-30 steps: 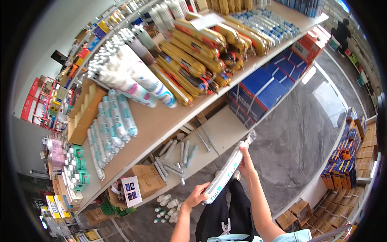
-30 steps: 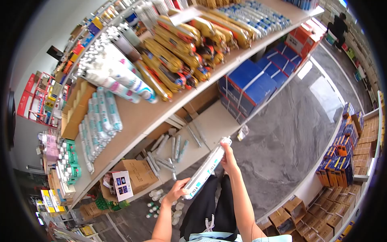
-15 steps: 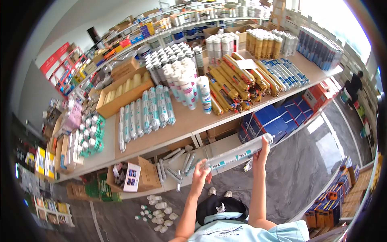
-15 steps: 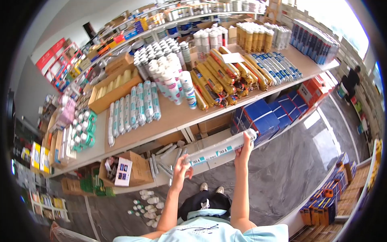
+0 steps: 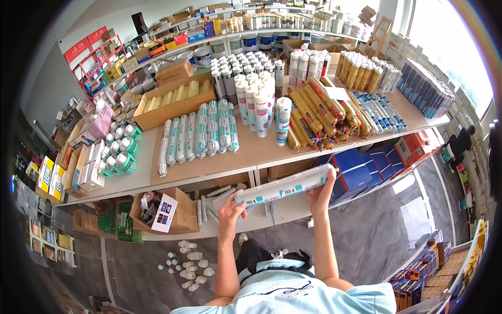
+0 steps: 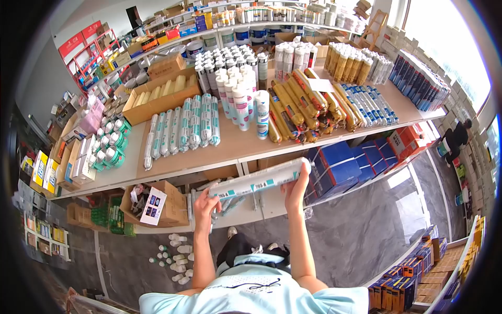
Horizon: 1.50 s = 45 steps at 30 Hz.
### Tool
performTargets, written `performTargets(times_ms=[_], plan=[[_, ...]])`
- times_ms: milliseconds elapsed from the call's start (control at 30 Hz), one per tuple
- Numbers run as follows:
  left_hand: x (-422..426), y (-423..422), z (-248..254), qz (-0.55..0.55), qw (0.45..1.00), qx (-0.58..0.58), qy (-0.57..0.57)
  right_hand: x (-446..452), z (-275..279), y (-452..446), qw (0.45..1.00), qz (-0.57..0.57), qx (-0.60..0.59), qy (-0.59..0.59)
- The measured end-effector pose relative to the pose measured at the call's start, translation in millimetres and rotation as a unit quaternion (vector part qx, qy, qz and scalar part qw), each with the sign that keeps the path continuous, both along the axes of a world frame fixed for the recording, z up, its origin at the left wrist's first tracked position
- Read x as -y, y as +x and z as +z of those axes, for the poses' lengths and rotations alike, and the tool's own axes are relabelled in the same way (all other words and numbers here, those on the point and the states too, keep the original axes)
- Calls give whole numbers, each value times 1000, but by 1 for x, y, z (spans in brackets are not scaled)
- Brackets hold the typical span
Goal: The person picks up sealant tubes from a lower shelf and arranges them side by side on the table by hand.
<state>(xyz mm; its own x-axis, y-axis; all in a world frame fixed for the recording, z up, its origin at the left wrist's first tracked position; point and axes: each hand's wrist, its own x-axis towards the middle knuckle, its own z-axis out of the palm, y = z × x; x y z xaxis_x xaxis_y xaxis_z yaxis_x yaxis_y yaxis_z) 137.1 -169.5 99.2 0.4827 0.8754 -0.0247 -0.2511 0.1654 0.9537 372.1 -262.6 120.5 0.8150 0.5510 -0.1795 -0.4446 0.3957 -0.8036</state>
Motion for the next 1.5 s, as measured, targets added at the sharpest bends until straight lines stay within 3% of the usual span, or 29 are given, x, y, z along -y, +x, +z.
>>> performTargets(times_ms=[300,400,567,633,900,1033,1133,1233,1333,1433,1500], plan=[[-95,-44,11,19,998,11,57,-101,32,-35,998,45,16,39],[-133,-71,1,-75,992,97,19,-133,31,-51,998,56,7,42],[-171,-108,-27,-155,979,125,-40,-181,21,-77,995,100,-17,5],[-178,-120,-34,-201,970,122,-64,-205,24,-93,997,67,-43,-15],[-199,-156,-39,-219,958,156,-95,-261,24,-114,984,170,-31,-47],[-198,-160,-31,-215,971,101,-36,-284,33,-127,972,222,-43,-60],[-189,-160,-22,-173,978,101,-55,-300,43,-137,966,249,-18,-61],[-182,-161,-23,-137,985,87,-64,-310,19,-121,934,356,17,-10],[-180,-158,-21,-76,989,102,-79,-316,14,-126,933,360,5,19],[-183,-153,-18,-53,989,124,-68,-319,19,-132,922,358,-74,127],[-188,-151,-19,-45,988,134,-57,-319,17,-130,907,381,-67,167]])
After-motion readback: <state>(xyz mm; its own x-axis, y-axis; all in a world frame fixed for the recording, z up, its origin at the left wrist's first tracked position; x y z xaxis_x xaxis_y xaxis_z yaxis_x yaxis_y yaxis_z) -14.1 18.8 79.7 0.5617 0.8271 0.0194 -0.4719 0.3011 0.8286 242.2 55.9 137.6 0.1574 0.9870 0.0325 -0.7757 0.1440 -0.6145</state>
